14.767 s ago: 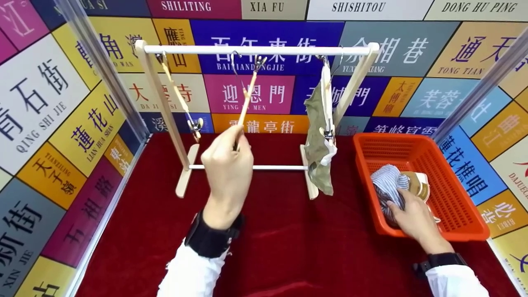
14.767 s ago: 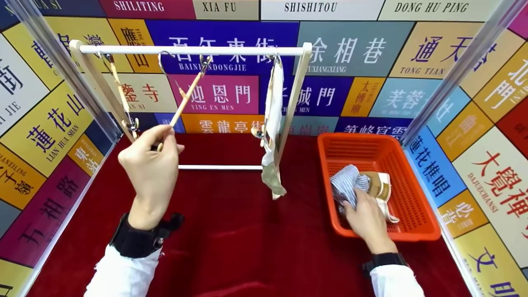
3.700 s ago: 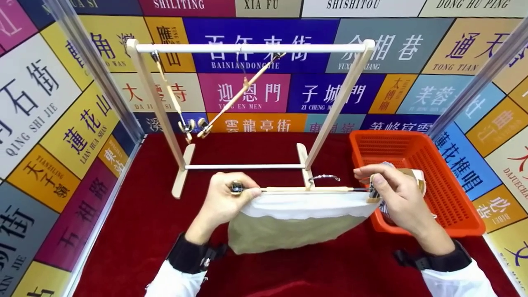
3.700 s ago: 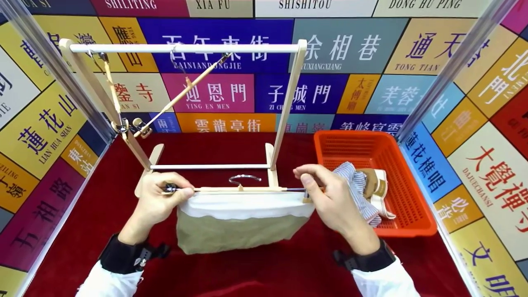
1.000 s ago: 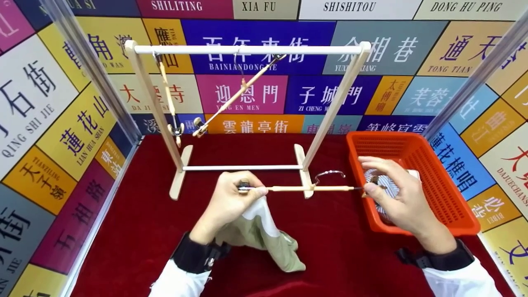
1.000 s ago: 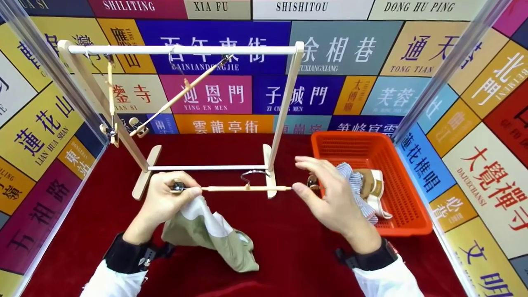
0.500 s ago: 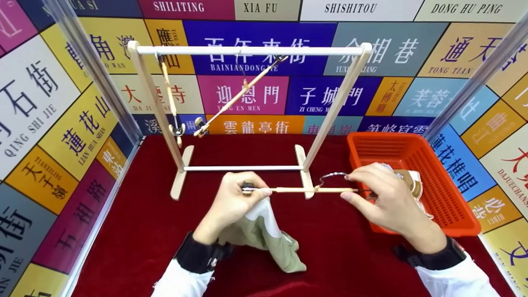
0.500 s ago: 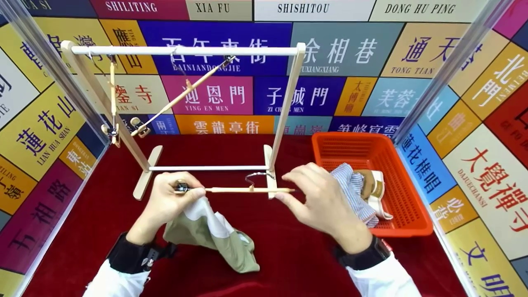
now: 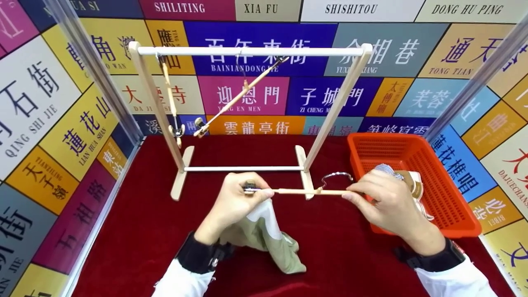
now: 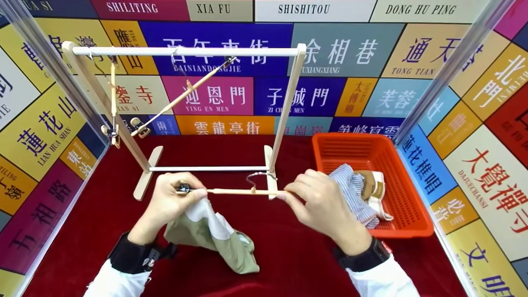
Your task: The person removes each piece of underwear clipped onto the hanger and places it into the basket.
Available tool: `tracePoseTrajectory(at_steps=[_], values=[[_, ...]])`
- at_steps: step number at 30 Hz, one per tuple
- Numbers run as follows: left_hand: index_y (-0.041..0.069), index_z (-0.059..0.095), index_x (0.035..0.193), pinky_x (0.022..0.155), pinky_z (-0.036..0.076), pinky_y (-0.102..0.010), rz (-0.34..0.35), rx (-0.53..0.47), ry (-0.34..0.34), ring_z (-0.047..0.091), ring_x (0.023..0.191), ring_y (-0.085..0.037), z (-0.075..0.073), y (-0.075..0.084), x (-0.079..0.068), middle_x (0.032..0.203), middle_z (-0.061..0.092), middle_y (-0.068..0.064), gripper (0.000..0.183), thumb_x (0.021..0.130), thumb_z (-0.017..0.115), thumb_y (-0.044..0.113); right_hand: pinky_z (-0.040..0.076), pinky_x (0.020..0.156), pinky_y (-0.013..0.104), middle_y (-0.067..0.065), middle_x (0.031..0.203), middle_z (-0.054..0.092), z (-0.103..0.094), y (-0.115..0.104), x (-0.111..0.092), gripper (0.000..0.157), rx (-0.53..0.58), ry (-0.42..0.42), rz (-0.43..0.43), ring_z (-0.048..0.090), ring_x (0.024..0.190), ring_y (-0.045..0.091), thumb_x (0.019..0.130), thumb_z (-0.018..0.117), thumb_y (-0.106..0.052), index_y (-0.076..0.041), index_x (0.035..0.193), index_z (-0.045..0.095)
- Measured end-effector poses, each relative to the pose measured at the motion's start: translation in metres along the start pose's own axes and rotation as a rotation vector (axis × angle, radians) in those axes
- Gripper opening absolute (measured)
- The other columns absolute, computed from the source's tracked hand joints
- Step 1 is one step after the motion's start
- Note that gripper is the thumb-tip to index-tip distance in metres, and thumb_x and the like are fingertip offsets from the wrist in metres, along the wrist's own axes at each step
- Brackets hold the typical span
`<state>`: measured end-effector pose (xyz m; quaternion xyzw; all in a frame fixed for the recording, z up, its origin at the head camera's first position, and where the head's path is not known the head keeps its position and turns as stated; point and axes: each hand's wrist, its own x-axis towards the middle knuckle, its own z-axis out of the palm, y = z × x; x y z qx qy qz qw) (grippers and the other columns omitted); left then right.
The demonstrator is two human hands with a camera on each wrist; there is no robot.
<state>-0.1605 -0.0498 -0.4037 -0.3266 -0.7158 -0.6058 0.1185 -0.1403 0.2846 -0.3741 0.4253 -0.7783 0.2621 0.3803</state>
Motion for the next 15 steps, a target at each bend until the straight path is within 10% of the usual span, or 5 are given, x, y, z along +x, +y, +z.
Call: tracePoseTrajectory(at_steps=[15], values=[[-0.008, 0.072, 0.118, 0.065, 0.054, -0.021, -0.025, -0.256, -0.009, 0.071, 0.081, -0.014, -0.0095, 0.0017, -0.0037, 0.094, 0.076, -0.016, 0.036, 0.085, 0.084, -0.001, 0.039, 0.059, 0.029, 0.001, 0.069, 0.063, -0.0061, -0.0028, 0.0007, 0.040, 0.029, 0.061, -0.002, 0.051, 0.059, 0.019, 0.102, 0.070, -0.035, -0.005, 0.075, 0.073]])
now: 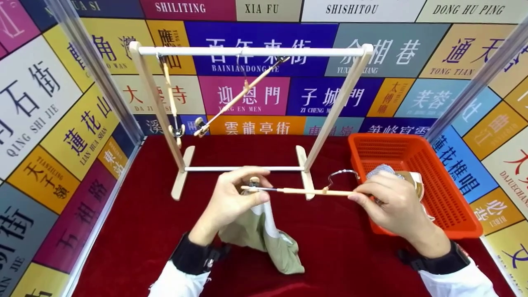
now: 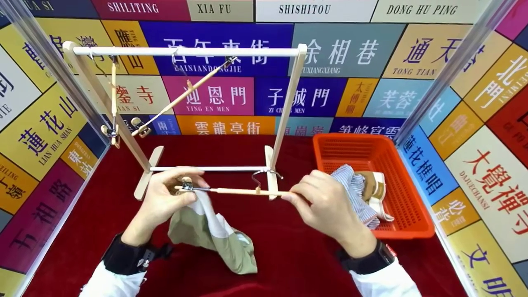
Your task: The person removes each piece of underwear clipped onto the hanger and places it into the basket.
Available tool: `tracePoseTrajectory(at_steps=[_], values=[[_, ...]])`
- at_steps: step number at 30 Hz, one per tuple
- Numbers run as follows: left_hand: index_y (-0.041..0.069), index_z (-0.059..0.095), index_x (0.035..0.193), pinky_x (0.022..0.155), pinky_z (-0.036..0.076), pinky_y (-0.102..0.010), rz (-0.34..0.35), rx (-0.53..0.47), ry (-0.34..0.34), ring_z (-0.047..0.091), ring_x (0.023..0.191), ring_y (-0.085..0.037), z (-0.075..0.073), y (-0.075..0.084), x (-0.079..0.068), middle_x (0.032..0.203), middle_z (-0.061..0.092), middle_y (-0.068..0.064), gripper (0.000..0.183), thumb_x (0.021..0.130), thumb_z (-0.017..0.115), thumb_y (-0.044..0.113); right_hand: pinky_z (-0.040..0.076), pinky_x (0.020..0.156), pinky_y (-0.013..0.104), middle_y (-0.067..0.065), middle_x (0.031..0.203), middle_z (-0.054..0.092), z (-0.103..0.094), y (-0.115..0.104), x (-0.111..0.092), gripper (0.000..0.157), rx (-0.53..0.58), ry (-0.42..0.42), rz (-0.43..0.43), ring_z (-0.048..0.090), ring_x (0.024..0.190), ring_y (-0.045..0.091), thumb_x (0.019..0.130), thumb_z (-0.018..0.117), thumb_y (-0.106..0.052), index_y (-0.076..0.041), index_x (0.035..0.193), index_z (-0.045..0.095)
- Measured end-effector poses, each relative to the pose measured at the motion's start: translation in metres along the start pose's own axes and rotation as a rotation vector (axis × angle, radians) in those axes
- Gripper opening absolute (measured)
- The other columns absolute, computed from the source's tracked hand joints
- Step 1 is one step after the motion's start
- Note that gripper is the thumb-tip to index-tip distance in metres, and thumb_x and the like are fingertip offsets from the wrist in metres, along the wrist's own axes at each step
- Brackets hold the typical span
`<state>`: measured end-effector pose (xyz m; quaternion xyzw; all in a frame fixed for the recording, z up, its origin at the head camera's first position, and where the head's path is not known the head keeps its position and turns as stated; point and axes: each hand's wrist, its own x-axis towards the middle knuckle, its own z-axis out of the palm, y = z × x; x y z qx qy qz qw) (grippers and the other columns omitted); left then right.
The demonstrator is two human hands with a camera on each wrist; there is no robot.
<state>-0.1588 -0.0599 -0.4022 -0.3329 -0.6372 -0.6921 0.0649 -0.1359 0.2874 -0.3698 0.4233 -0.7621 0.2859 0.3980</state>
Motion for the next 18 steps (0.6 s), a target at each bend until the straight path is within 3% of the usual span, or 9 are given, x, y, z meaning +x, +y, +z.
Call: tracePoseTrajectory(at_steps=[5, 12, 18], values=[[-0.010, 0.071, 0.120, 0.065, 0.055, -0.019, 0.048, -0.004, -0.008, 0.074, 0.086, -0.013, -0.0030, -0.0006, 0.0013, 0.097, 0.077, -0.022, 0.045, 0.090, 0.085, 0.020, 0.039, 0.059, 0.030, 0.002, 0.069, 0.065, -0.0006, 0.0013, -0.0021, 0.041, -0.029, 0.003, 0.002, 0.052, 0.059, 0.020, 0.102, 0.070, -0.036, -0.005, 0.076, 0.074], [-0.009, 0.076, 0.102, 0.060, 0.053, -0.019, 0.079, 0.082, 0.012, 0.070, 0.075, -0.009, -0.0015, 0.0012, 0.0033, 0.089, 0.077, -0.019, 0.017, 0.085, 0.080, -0.008, 0.038, 0.059, 0.029, 0.002, 0.069, 0.064, 0.0003, 0.0026, -0.0039, 0.041, -0.035, -0.006, 0.008, 0.052, 0.059, 0.020, 0.102, 0.070, -0.037, -0.005, 0.077, 0.074], [-0.008, 0.076, 0.095, 0.061, 0.055, -0.020, 0.127, 0.139, 0.051, 0.067, 0.071, -0.009, 0.0009, -0.0001, 0.0044, 0.084, 0.076, -0.013, 0.012, 0.084, 0.080, -0.010, 0.039, 0.060, 0.029, 0.002, 0.070, 0.064, 0.0012, 0.0028, -0.0031, 0.040, -0.023, -0.002, 0.002, 0.052, 0.059, 0.020, 0.102, 0.070, -0.036, -0.005, 0.077, 0.073]])
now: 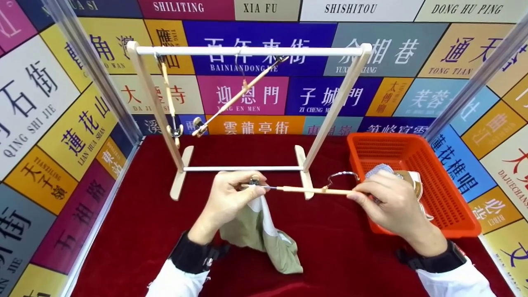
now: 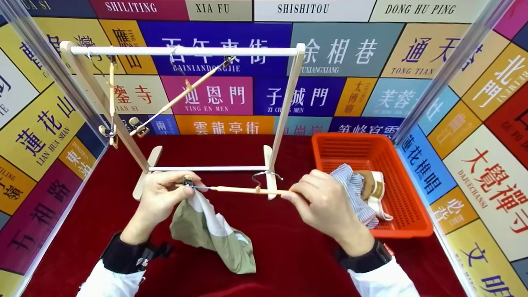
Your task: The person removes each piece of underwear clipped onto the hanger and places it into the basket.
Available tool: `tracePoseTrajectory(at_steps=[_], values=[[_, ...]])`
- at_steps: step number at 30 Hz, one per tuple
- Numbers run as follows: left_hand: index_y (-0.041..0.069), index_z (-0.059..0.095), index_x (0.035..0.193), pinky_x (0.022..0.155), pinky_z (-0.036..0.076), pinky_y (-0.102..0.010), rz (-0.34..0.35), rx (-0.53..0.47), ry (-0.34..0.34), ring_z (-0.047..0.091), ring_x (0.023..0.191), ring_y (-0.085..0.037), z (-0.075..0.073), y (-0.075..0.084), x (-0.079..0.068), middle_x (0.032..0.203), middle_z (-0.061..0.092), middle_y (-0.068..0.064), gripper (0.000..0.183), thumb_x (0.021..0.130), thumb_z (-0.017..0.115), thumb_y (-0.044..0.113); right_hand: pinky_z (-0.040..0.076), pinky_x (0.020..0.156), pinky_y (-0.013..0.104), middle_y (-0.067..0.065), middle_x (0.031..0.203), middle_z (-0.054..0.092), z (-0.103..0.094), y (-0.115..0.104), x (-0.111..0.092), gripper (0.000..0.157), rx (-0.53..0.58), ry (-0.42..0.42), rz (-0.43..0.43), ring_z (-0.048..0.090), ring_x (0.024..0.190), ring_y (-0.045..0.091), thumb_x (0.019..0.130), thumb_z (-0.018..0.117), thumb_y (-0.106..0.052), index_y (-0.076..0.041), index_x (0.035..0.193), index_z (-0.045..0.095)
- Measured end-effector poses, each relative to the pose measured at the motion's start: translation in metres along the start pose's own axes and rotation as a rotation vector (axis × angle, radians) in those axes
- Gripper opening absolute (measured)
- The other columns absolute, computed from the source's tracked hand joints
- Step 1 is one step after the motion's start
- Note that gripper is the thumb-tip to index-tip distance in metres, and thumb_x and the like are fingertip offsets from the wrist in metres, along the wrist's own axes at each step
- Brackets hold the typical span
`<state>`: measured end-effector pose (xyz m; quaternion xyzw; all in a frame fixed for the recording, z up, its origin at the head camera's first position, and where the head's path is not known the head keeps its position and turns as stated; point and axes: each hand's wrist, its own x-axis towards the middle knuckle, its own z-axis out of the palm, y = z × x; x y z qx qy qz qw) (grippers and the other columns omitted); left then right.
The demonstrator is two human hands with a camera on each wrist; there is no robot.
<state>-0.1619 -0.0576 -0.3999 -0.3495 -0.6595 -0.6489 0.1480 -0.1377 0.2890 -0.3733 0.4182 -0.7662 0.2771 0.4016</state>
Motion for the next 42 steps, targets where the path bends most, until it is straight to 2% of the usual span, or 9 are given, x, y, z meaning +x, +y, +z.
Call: tracePoseTrajectory(at_steps=[5, 12, 19, 21, 26, 29, 32, 37, 42], values=[[-0.006, 0.076, 0.092, 0.055, 0.048, -0.017, 0.028, -0.001, 0.008, 0.062, 0.064, -0.008, 0.0005, -0.0031, -0.0001, 0.080, 0.075, -0.008, 0.006, 0.087, 0.079, -0.006, 0.039, 0.059, 0.028, 0.002, 0.070, 0.063, 0.0013, 0.0012, -0.0018, 0.041, -0.004, -0.003, 0.001, 0.051, 0.059, 0.019, 0.102, 0.069, -0.036, -0.004, 0.077, 0.073], [-0.006, 0.076, 0.091, 0.054, 0.043, -0.016, 0.004, -0.049, 0.015, 0.056, 0.061, -0.006, 0.0007, -0.0030, 0.0002, 0.079, 0.074, -0.010, 0.005, 0.089, 0.079, -0.002, 0.040, 0.059, 0.030, 0.003, 0.070, 0.063, 0.0023, 0.0018, -0.0031, 0.041, -0.007, 0.000, -0.004, 0.052, 0.059, 0.020, 0.103, 0.069, -0.035, -0.004, 0.077, 0.073], [-0.002, 0.077, 0.087, 0.050, 0.031, -0.018, 0.029, -0.013, 0.020, 0.042, 0.056, -0.005, 0.0009, -0.0039, 0.0008, 0.072, 0.068, -0.004, 0.005, 0.087, 0.078, -0.007, 0.040, 0.058, 0.029, 0.002, 0.070, 0.063, 0.0027, 0.0028, -0.0037, 0.040, -0.008, -0.007, -0.002, 0.052, 0.059, 0.020, 0.102, 0.069, -0.035, -0.004, 0.078, 0.074], [-0.002, 0.077, 0.087, 0.052, 0.035, -0.018, 0.028, -0.012, 0.020, 0.047, 0.057, -0.007, 0.0010, -0.0042, 0.0009, 0.071, 0.068, -0.005, 0.006, 0.088, 0.076, -0.008, 0.040, 0.058, 0.029, 0.002, 0.070, 0.064, 0.0029, 0.0032, -0.0041, 0.040, -0.013, -0.011, -0.002, 0.053, 0.059, 0.019, 0.102, 0.069, -0.036, -0.004, 0.078, 0.074], [-0.007, 0.075, 0.089, 0.059, 0.053, -0.020, 0.024, -0.022, 0.013, 0.066, 0.065, -0.015, 0.0008, -0.0042, 0.0022, 0.076, 0.074, -0.012, 0.007, 0.091, 0.071, -0.012, 0.041, 0.058, 0.029, 0.002, 0.071, 0.065, 0.0030, 0.0043, -0.0051, 0.040, -0.027, -0.025, 0.002, 0.054, 0.059, 0.019, 0.103, 0.069, -0.036, -0.005, 0.078, 0.075], [-0.008, 0.075, 0.089, 0.061, 0.057, -0.023, 0.020, -0.023, 0.010, 0.068, 0.067, -0.014, 0.0004, -0.0043, 0.0029, 0.077, 0.074, -0.013, 0.005, 0.091, 0.071, -0.011, 0.041, 0.059, 0.029, 0.002, 0.072, 0.065, 0.0029, 0.0047, -0.0057, 0.040, -0.025, -0.028, 0.007, 0.054, 0.060, 0.019, 0.103, 0.069, -0.037, -0.005, 0.079, 0.074], [-0.007, 0.075, 0.091, 0.063, 0.059, -0.024, 0.014, -0.028, 0.008, 0.070, 0.070, -0.013, 0.0001, -0.0046, 0.0025, 0.079, 0.075, -0.014, 0.005, 0.090, 0.072, -0.012, 0.040, 0.059, 0.029, 0.001, 0.072, 0.065, 0.0034, 0.0045, -0.0062, 0.040, -0.021, -0.026, 0.011, 0.054, 0.060, 0.019, 0.102, 0.069, -0.037, -0.005, 0.078, 0.074], [-0.007, 0.074, 0.096, 0.064, 0.060, -0.025, 0.017, -0.047, 0.010, 0.076, 0.075, -0.020, 0.0004, -0.0066, -0.0009, 0.082, 0.076, -0.016, 0.009, 0.090, 0.072, -0.013, 0.040, 0.058, 0.031, 0.001, 0.072, 0.065, 0.0053, 0.0035, -0.0067, 0.040, -0.030, -0.014, 0.008, 0.054, 0.059, 0.019, 0.102, 0.069, -0.037, -0.006, 0.078, 0.074], [-0.009, 0.073, 0.103, 0.055, 0.051, -0.018, -0.002, -0.108, 0.002, 0.076, 0.076, -0.021, 0.0008, -0.0079, -0.0038, 0.081, 0.075, -0.020, 0.011, 0.091, 0.072, -0.009, 0.040, 0.058, 0.031, 0.001, 0.071, 0.066, 0.0067, 0.0024, -0.0064, 0.039, -0.026, 0.000, 0.005, 0.054, 0.058, 0.018, 0.102, 0.070, -0.037, -0.006, 0.077, 0.074]])
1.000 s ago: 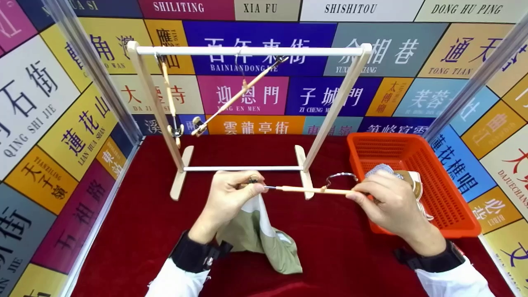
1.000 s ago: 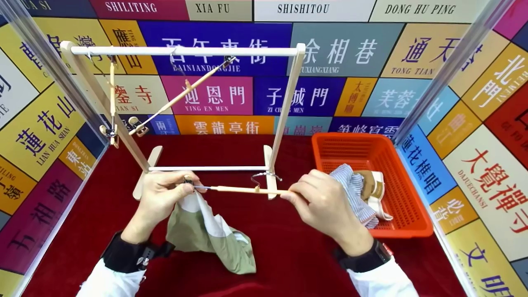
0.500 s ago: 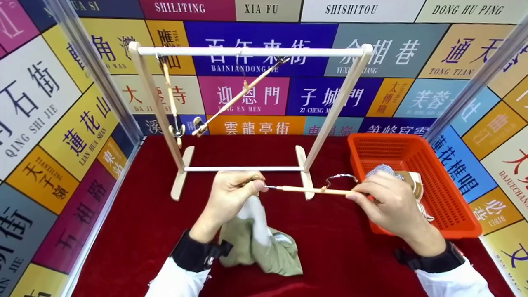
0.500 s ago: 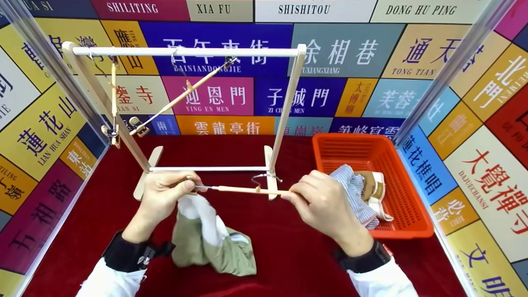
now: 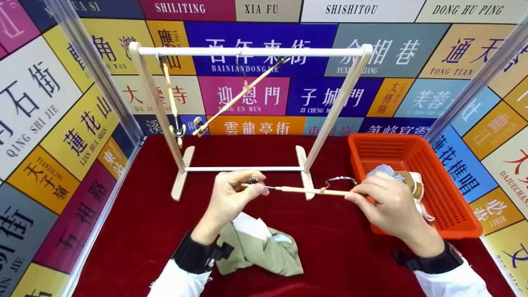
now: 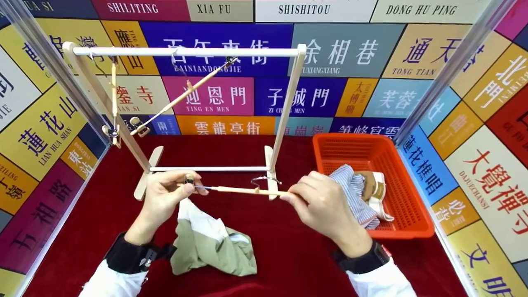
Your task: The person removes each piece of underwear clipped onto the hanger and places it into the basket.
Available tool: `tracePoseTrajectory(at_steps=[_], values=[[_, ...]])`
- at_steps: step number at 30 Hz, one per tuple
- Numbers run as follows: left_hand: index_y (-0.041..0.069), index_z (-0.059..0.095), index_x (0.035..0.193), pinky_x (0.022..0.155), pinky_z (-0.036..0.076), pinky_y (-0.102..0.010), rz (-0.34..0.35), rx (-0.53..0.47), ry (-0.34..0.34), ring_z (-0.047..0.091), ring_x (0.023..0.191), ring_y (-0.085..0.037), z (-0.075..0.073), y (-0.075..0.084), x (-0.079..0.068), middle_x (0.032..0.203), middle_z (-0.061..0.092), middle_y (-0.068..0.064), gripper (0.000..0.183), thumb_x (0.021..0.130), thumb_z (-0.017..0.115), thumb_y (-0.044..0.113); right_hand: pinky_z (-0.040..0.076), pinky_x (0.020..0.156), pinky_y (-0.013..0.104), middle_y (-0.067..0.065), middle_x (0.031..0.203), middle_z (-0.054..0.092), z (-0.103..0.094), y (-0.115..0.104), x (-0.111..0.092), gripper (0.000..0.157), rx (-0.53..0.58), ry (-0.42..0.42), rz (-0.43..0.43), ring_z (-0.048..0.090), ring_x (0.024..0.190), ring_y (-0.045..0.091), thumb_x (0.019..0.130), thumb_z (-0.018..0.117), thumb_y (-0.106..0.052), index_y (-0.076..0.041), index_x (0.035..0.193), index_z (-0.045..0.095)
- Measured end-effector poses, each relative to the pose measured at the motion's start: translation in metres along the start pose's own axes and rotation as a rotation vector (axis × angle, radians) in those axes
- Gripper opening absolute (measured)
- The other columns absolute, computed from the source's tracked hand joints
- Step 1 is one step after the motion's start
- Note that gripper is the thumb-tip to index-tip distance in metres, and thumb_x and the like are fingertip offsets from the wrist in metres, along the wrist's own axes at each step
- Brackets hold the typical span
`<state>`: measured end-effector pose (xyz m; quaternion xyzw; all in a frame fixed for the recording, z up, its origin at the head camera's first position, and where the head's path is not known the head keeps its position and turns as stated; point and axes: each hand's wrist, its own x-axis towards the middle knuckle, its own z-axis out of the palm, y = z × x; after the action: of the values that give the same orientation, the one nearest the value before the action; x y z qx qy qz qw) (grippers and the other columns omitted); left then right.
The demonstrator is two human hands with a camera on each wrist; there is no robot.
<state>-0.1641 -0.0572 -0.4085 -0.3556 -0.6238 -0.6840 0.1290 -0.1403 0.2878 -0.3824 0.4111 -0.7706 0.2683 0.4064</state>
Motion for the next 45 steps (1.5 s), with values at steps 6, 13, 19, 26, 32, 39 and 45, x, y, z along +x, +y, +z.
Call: tracePoseTrajectory(at_steps=[6, 13, 19, 26, 32, 39, 45], values=[[-0.013, 0.069, 0.109, 0.058, 0.054, -0.021, -0.015, -0.119, -0.017, 0.075, 0.072, -0.020, 0.000, 0.001, 0.000, 0.079, 0.073, -0.020, 0.023, 0.091, 0.074, 0.000, 0.041, 0.058, 0.031, 0.001, 0.071, 0.067, 0.000, -0.002, 0.002, 0.038, 0.015, 0.009, 0.000, 0.055, 0.058, 0.019, 0.101, 0.071, -0.036, -0.006, 0.077, 0.075], [-0.002, 0.074, 0.115, 0.060, 0.055, -0.023, -0.158, -0.015, -0.051, 0.067, 0.069, -0.013, 0.006, 0.004, -0.002, 0.083, 0.074, -0.005, 0.035, 0.082, 0.084, 0.003, 0.038, 0.057, 0.030, 0.002, 0.071, 0.068, 0.003, -0.004, 0.001, 0.036, 0.045, 0.006, -0.021, 0.053, 0.058, 0.020, 0.101, 0.073, -0.033, -0.005, 0.077, 0.075], [0.001, 0.079, 0.101, 0.063, 0.058, -0.027, -0.235, 0.025, -0.086, 0.072, 0.070, -0.020, 0.009, 0.003, -0.003, 0.084, 0.075, -0.008, 0.022, 0.082, 0.088, 0.004, 0.039, 0.058, 0.031, 0.002, 0.071, 0.068, 0.004, -0.004, 0.000, 0.037, 0.031, -0.008, -0.023, 0.055, 0.058, 0.020, 0.101, 0.072, -0.033, -0.005, 0.077, 0.075], [-0.007, 0.077, 0.092, 0.065, 0.064, -0.038, -0.302, -0.084, -0.124, 0.077, 0.072, -0.034, 0.012, 0.008, 0.001, 0.081, 0.077, -0.016, 0.010, 0.088, 0.082, 0.001, 0.040, 0.057, 0.031, 0.002, 0.071, 0.068, 0.003, -0.004, 0.001, 0.037, 0.040, -0.003, -0.018, 0.055, 0.058, 0.020, 0.100, 0.073, -0.034, -0.006, 0.077, 0.075], [-0.008, 0.077, 0.091, 0.068, 0.064, -0.048, -0.291, -0.086, -0.118, 0.078, 0.071, -0.032, 0.008, 0.009, 0.002, 0.082, 0.077, -0.017, 0.010, 0.089, 0.081, 0.000, 0.042, 0.060, 0.032, 0.004, 0.074, 0.071, 0.003, -0.006, 0.005, 0.038, 0.072, 0.026, 0.006, 0.058, 0.061, 0.022, 0.100, 0.073, -0.035, -0.004, 0.079, 0.077], [-0.006, 0.077, 0.089, 0.064, 0.064, -0.046, -0.209, -0.047, -0.053, 0.077, 0.070, -0.030, 0.001, 0.015, 0.000, 0.081, 0.076, -0.016, 0.005, 0.087, 0.082, -0.004, 0.047, 0.085, 0.027, 0.019, 0.097, 0.076, -0.004, -0.014, 0.012, 0.043, 0.128, 0.081, 0.101, 0.066, 0.085, 0.033, 0.099, 0.073, -0.038, 0.004, 0.096, 0.078], [-0.006, 0.077, 0.090, 0.060, 0.063, -0.033, -0.124, 0.019, -0.038, 0.078, 0.070, -0.026, -0.002, 0.021, -0.006, 0.082, 0.077, -0.015, 0.004, 0.088, 0.079, -0.008, 0.046, 0.101, 0.025, 0.028, 0.112, 0.073, -0.007, -0.020, 0.017, 0.048, 0.138, 0.123, 0.148, 0.066, 0.105, 0.034, 0.099, 0.074, -0.039, 0.008, 0.104, 0.075]])
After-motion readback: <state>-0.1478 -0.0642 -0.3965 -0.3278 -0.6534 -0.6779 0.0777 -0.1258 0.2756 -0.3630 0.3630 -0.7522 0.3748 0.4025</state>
